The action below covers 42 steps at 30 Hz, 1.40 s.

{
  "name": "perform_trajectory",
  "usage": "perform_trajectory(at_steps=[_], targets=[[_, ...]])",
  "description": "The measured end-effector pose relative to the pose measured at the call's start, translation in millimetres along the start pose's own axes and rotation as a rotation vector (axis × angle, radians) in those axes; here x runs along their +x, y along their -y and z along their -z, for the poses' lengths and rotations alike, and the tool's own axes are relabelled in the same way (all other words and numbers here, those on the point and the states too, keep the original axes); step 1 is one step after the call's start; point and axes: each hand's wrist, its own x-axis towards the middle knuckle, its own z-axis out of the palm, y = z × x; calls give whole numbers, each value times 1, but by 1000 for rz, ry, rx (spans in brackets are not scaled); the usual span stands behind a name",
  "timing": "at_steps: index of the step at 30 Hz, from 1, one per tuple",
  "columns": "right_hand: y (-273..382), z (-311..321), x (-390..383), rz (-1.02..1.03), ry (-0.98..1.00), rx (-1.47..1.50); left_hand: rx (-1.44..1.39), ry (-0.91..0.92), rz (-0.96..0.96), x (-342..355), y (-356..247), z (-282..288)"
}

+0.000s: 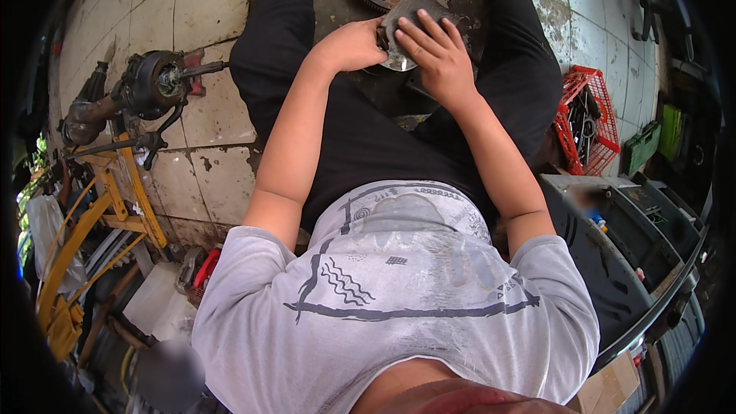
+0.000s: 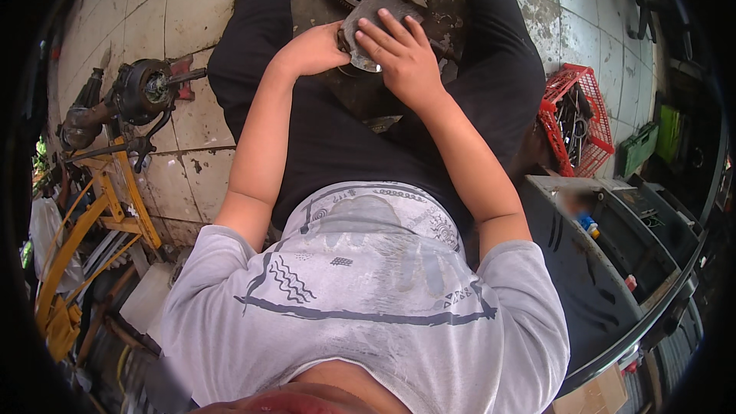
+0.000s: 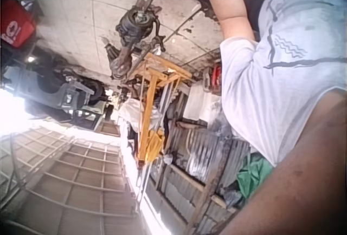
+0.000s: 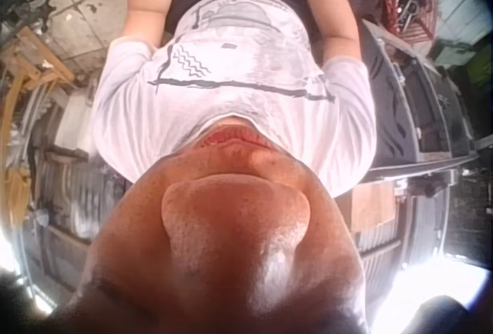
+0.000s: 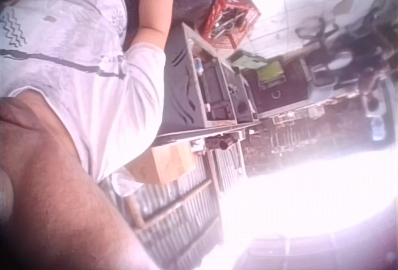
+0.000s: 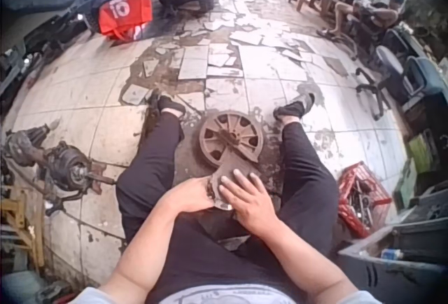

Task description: The person sits on the floor and uses a file to smooth a metal component, then uses sandpaper to further finish the surface. The person handles the metal part and tools directly with both hands.

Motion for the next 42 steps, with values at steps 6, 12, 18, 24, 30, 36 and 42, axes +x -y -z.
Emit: perform_trajectory(at_steps=[6,12,18,24,30,36,42], targets=[[-7,-8,1,-127,-17,-50,70,8,9,1,2,-8],[-8,-9,1,-213,-43,-98,91,17,35,0,0,-9],[-3,-7,3,-72,-36,-31,35,46,1,1,6,-5],[4,-4,2,-22,-6,7,16,63,30,1,3,-1],[10,-3,1,32,-8,97,35,25,-23,2,1,-4],[2,-10,-2,-124,-31,-68,-13,96,125,1,-8,0],[-5,-11,5,-209,-51,-106,-63,16,57,-3,-10,-1]])
